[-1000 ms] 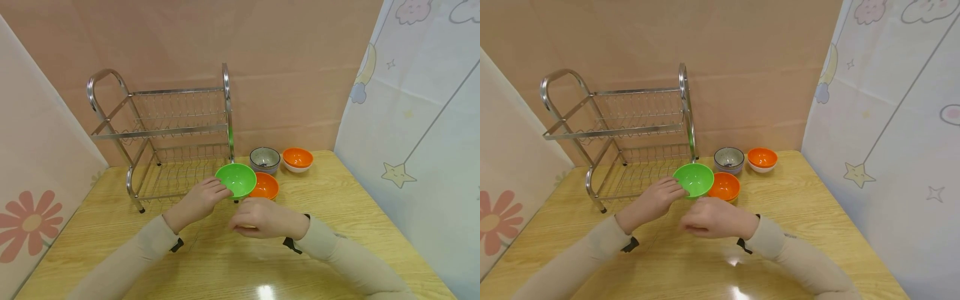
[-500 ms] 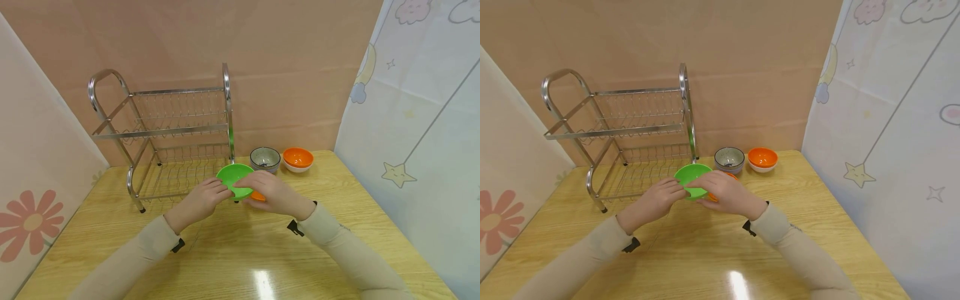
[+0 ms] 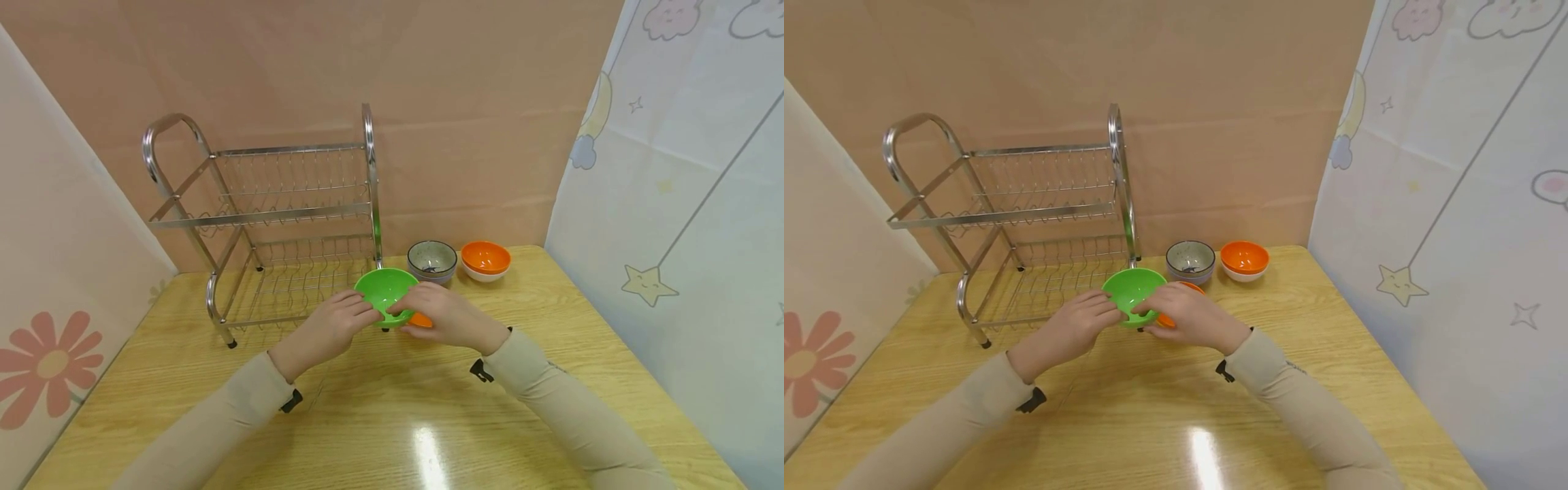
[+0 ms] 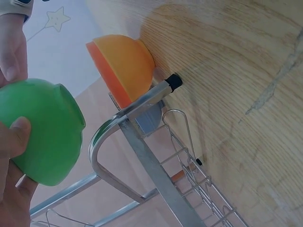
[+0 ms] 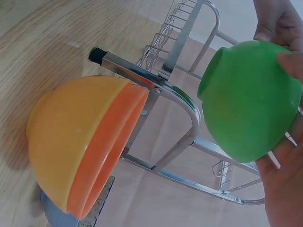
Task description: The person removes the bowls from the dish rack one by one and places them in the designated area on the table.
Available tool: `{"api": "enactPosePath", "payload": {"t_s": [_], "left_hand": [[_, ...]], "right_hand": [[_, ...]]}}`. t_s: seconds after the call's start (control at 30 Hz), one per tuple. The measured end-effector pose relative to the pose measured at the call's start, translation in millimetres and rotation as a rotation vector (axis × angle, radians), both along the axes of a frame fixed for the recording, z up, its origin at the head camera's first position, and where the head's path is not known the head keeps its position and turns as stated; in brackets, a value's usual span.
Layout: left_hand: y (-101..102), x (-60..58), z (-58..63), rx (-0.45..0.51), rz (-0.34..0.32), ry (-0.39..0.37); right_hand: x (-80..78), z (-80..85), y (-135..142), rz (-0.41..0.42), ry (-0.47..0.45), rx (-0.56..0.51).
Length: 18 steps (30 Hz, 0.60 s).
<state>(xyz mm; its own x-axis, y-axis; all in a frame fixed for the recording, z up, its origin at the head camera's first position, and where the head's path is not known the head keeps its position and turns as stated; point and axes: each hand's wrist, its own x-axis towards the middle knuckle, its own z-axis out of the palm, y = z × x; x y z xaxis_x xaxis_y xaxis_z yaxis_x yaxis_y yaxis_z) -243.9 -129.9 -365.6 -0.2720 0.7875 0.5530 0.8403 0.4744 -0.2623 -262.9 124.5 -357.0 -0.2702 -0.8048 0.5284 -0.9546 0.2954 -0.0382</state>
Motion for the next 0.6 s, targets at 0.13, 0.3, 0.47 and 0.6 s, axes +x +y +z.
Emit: {"api": "enactPosePath", "payload": {"t_s": [0.13, 0.3, 0.47, 0.6], "left_hand": [[0.4, 0.1, 1.0, -0.001, 0.001, -0.007], [0.6, -0.8, 0.1, -0.007, 0.007, -0.002], [0.7, -1.1, -0.5, -0.01, 0.01, 0.001], [1.2, -1.5, -1.3, -0.004, 0.009, -0.002]], "right_hand": [[-2.8, -2.8, 0.3, 0.019, 0.027, -0.002], [-5.8, -7.0, 0.6, 0.034, 0.101, -0.001], [-6.5, -9.9, 0.9, 0.009, 0.133, 0.019], [-6.6, -10.1, 1.4, -0.006, 0.142, 0.035]]}}
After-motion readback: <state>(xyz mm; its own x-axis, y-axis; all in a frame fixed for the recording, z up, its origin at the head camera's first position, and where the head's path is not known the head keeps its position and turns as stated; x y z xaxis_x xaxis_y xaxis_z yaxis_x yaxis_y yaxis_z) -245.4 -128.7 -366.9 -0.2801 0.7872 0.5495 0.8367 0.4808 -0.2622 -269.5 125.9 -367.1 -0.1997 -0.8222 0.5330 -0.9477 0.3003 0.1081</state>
